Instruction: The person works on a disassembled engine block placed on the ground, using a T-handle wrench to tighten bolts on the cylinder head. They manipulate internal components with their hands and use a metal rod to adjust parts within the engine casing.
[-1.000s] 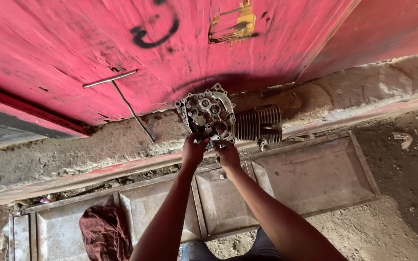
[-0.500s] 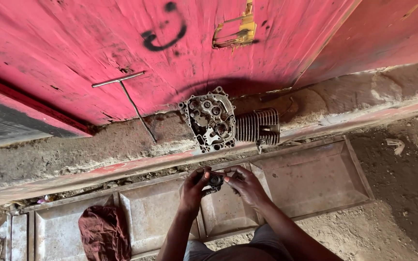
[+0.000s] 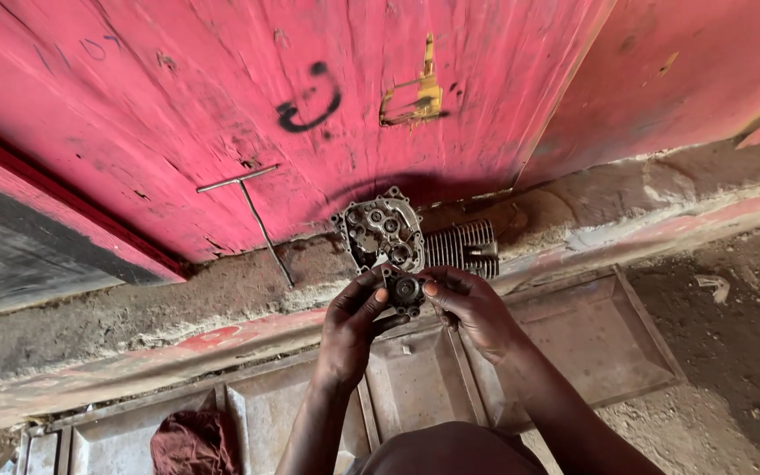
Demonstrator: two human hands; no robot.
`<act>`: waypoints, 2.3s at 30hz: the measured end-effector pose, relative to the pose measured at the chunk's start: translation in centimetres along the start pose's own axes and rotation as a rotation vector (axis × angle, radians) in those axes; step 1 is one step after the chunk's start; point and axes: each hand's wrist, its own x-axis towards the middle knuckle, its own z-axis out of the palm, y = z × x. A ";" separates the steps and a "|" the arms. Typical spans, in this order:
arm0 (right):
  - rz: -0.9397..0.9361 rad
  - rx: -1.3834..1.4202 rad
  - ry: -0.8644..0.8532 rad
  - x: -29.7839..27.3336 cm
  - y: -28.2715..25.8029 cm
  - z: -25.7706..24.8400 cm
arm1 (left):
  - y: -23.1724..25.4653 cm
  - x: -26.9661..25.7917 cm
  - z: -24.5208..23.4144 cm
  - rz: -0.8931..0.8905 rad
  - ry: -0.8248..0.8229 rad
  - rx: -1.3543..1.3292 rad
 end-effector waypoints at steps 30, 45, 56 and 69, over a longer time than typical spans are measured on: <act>-0.274 -0.032 -0.072 -4.2 -4.4 2.7 | 1.7 -3.4 1.2 0.159 -0.201 -0.235; -0.060 0.599 -0.052 -6.4 -2.7 -0.6 | 2.0 -1.7 2.6 -0.003 -0.421 -0.631; 0.061 0.759 0.009 -6.2 -0.4 -1.4 | 2.5 -2.7 2.3 -0.042 -0.268 -0.617; 0.055 0.634 -0.019 -6.9 -0.8 -1.2 | 2.3 -3.5 2.6 -0.031 -0.256 -0.571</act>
